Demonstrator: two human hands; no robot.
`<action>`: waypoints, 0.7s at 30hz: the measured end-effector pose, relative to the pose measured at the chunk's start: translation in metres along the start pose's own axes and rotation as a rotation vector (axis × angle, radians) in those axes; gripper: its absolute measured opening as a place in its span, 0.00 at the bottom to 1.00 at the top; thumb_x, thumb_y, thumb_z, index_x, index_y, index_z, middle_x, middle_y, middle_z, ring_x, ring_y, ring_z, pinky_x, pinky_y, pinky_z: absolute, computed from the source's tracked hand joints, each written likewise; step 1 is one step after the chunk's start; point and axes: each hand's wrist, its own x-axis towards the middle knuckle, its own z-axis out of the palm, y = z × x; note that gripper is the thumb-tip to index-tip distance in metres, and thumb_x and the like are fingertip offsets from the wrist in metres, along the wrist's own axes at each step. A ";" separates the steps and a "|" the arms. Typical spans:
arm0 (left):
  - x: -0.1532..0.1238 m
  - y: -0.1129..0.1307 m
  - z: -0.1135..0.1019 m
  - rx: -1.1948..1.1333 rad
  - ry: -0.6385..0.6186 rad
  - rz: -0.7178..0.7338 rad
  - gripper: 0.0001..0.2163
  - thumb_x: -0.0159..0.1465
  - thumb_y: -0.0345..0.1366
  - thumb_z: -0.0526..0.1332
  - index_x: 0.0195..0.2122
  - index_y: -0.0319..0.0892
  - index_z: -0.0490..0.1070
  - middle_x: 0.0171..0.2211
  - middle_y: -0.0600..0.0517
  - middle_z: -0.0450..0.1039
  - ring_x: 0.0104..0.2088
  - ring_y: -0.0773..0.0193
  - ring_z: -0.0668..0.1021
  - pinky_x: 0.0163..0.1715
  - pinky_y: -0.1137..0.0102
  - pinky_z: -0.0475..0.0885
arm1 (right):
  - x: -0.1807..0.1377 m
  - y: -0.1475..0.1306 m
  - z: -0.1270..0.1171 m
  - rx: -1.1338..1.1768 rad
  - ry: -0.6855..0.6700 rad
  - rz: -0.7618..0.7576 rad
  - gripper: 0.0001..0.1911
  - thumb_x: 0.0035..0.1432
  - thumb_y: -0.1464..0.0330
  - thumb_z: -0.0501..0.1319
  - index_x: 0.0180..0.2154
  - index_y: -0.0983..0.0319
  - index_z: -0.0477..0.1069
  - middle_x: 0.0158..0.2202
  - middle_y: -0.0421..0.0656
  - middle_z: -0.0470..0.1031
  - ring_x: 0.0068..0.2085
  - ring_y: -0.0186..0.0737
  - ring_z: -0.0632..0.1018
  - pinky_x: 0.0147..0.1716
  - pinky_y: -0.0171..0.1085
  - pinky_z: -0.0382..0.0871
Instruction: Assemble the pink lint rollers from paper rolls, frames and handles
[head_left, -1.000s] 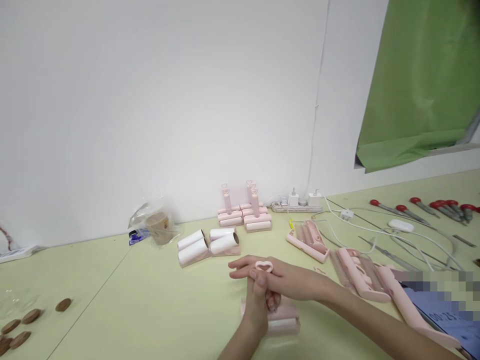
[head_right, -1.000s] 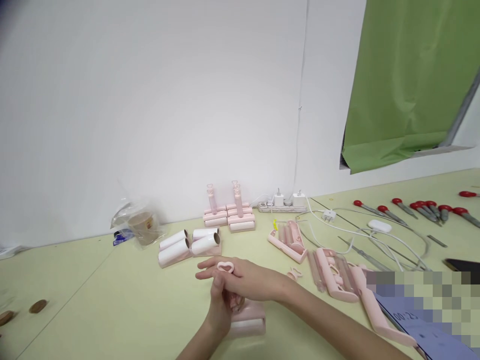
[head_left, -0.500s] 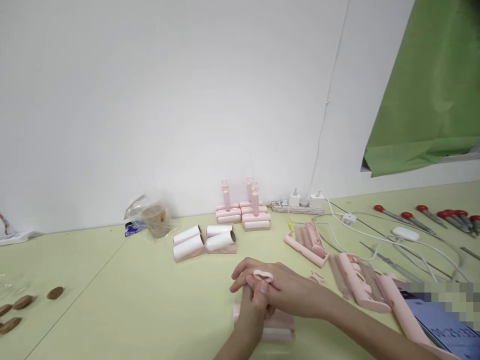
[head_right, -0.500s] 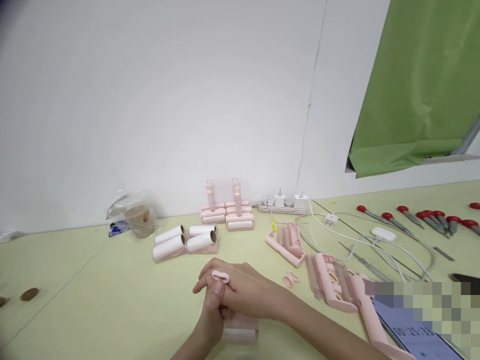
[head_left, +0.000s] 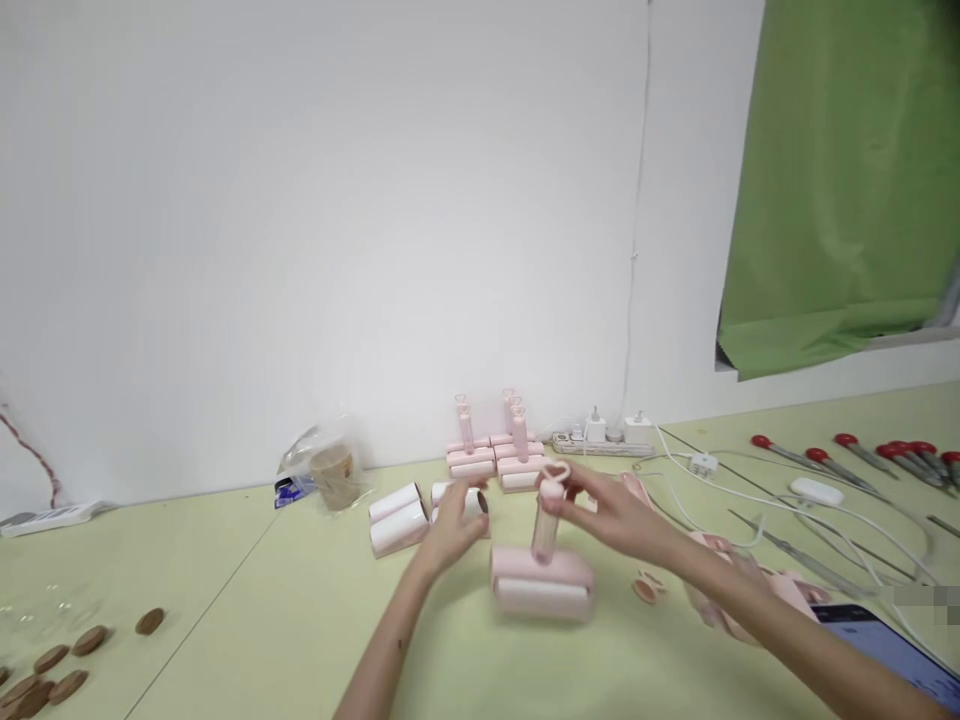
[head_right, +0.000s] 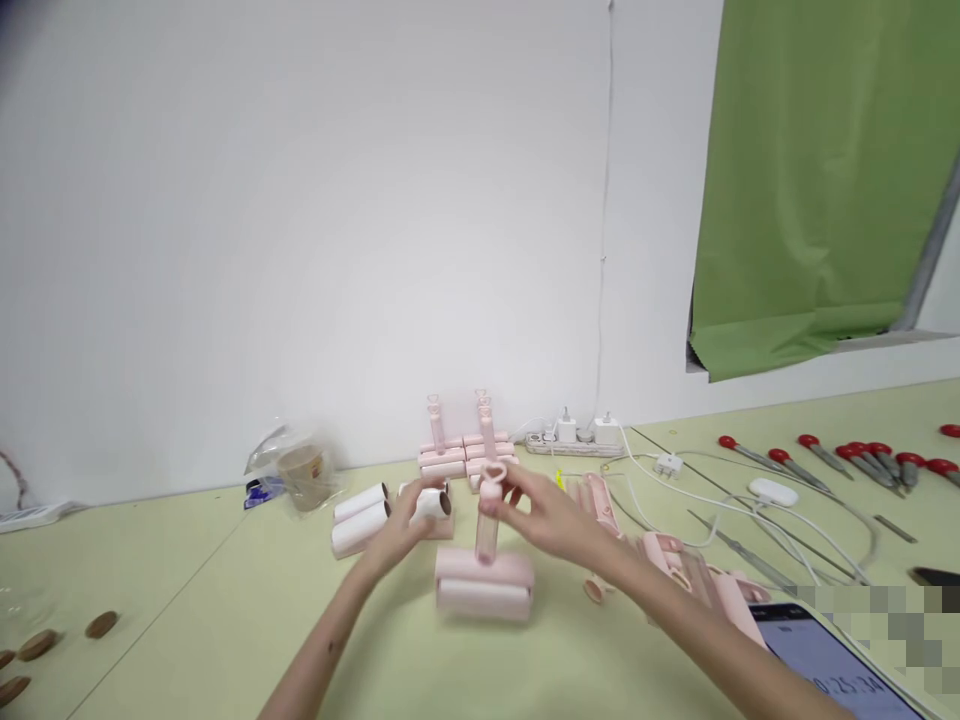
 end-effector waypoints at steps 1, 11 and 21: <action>0.012 -0.011 -0.009 0.077 -0.017 -0.027 0.39 0.47 0.58 0.52 0.55 0.39 0.53 0.56 0.43 0.55 0.58 0.50 0.52 0.56 0.59 0.43 | 0.010 0.002 -0.005 0.030 0.071 0.001 0.13 0.55 0.59 0.53 0.39 0.59 0.64 0.37 0.43 0.71 0.38 0.42 0.72 0.36 0.39 0.65; 0.051 -0.061 0.001 0.540 -0.171 -0.159 0.54 0.25 0.58 0.63 0.54 0.35 0.56 0.53 0.36 0.59 0.54 0.41 0.60 0.53 0.55 0.48 | 0.147 0.057 0.041 0.193 0.365 -0.151 0.16 0.57 0.58 0.49 0.42 0.62 0.59 0.42 0.45 0.67 0.40 0.38 0.72 0.37 0.39 0.68; -0.003 -0.056 0.019 0.453 -0.044 -0.180 0.55 0.28 0.56 0.65 0.57 0.33 0.50 0.55 0.38 0.55 0.55 0.42 0.55 0.55 0.56 0.50 | 0.179 0.083 0.099 0.065 0.088 -0.108 0.13 0.58 0.66 0.54 0.43 0.65 0.65 0.41 0.44 0.69 0.37 0.37 0.73 0.36 0.42 0.68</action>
